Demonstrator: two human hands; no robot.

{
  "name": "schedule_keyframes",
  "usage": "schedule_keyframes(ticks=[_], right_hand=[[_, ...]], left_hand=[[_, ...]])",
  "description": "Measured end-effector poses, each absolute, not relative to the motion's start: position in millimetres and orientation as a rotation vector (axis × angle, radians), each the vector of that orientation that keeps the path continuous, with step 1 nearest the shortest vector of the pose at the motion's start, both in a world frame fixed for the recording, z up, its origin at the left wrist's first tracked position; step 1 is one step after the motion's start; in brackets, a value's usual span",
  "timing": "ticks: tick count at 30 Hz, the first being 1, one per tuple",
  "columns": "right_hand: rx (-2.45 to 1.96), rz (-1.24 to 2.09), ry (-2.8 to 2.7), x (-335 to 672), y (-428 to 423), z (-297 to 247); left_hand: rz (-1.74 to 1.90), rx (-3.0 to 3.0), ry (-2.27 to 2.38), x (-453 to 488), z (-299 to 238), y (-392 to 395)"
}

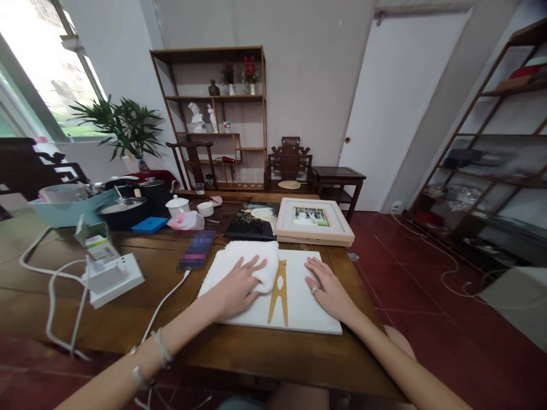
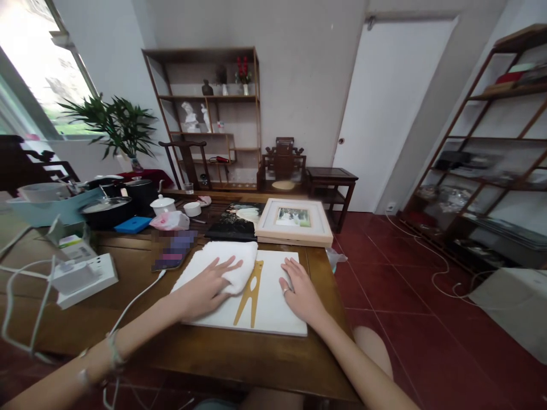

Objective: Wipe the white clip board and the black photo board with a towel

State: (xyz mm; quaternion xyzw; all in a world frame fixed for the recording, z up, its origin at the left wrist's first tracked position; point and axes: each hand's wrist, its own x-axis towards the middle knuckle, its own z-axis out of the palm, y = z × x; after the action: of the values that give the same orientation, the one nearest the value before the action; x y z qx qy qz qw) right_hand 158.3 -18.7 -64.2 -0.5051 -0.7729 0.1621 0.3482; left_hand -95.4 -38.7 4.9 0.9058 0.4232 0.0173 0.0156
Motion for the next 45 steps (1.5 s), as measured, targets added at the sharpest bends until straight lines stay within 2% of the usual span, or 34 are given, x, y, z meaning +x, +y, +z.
schedule_keyframes(ticks=[8, 16, 22, 29, 33, 41, 45], right_hand=[[-1.325, 0.363, -2.035, 158, -18, -65], [-1.306, 0.347, -2.025, 158, -17, -66], [-1.309, 0.353, -2.024, 158, -17, -66], [-1.290, 0.331, -2.030, 158, -16, -66], [-1.313, 0.309, -2.051, 157, -15, -65], [-1.333, 0.321, -2.047, 156, -15, -62], [-1.346, 0.309, -2.062, 156, -16, -60]], left_hand=[[0.003, 2.759, 1.234, -102, 16, -120], [0.258, 2.712, 1.163, -113, 10, -60], [0.194, 2.765, 1.342, -106, -2, -15], [0.115, 2.802, 1.380, -104, -7, -2], [0.058, 2.777, 1.307, -108, 2, -20], [-0.004, 2.784, 1.203, -107, 18, -109], [-0.015, 2.774, 1.164, -110, 21, -115]])
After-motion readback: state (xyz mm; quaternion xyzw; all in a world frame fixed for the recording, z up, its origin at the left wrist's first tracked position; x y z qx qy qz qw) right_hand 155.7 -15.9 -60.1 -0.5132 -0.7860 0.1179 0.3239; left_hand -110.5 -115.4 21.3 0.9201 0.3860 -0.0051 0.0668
